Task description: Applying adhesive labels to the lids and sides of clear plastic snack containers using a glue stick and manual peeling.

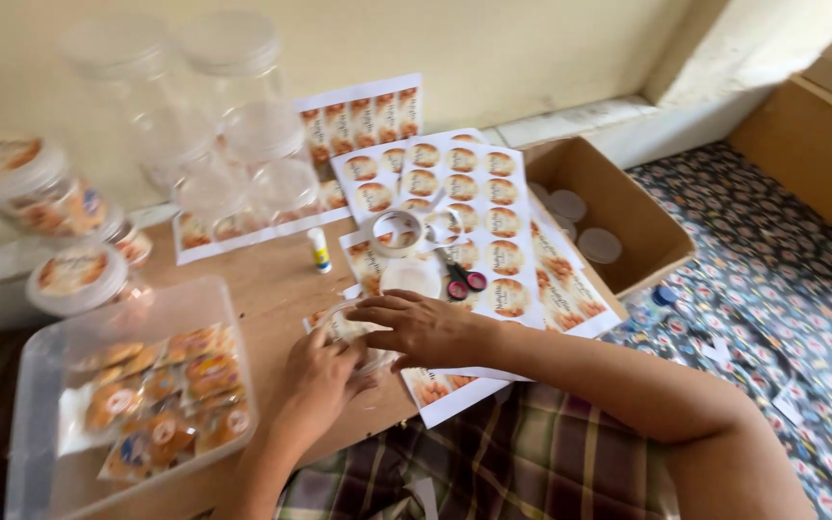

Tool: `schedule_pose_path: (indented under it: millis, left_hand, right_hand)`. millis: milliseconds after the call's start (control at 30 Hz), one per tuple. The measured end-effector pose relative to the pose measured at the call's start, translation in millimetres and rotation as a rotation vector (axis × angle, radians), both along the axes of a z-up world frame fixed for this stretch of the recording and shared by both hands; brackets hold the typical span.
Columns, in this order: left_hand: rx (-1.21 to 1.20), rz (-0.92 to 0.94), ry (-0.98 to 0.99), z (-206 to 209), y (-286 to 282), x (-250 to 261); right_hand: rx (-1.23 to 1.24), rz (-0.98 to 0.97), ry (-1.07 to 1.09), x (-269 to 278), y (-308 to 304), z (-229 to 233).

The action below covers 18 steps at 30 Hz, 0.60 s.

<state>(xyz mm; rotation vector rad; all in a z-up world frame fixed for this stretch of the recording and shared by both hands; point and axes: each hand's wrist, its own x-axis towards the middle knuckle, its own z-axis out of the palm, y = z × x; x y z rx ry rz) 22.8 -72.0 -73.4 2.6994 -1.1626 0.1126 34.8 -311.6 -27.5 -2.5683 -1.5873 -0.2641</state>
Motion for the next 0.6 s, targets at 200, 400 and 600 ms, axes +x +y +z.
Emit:
schedule_pose_path:
  millis: [200,400,600]
  left_hand:
    - [0.06,0.009,0.012,1.3,1.2,-1.7]
    - [-0.029,0.02,0.067,6.5,-1.0,-6.2]
    - [-0.111,-0.037,-0.094,-25.6,-3.6,7.7]
  right_hand:
    - [0.042,-0.747,0.384,-48.3,-101.1,73.1]
    - [-0.706,-1.427,0.695,-131.0,-219.3,31.9]
    - [-0.426,-1.517,0.531,-189.7,-283.6,-39.9]
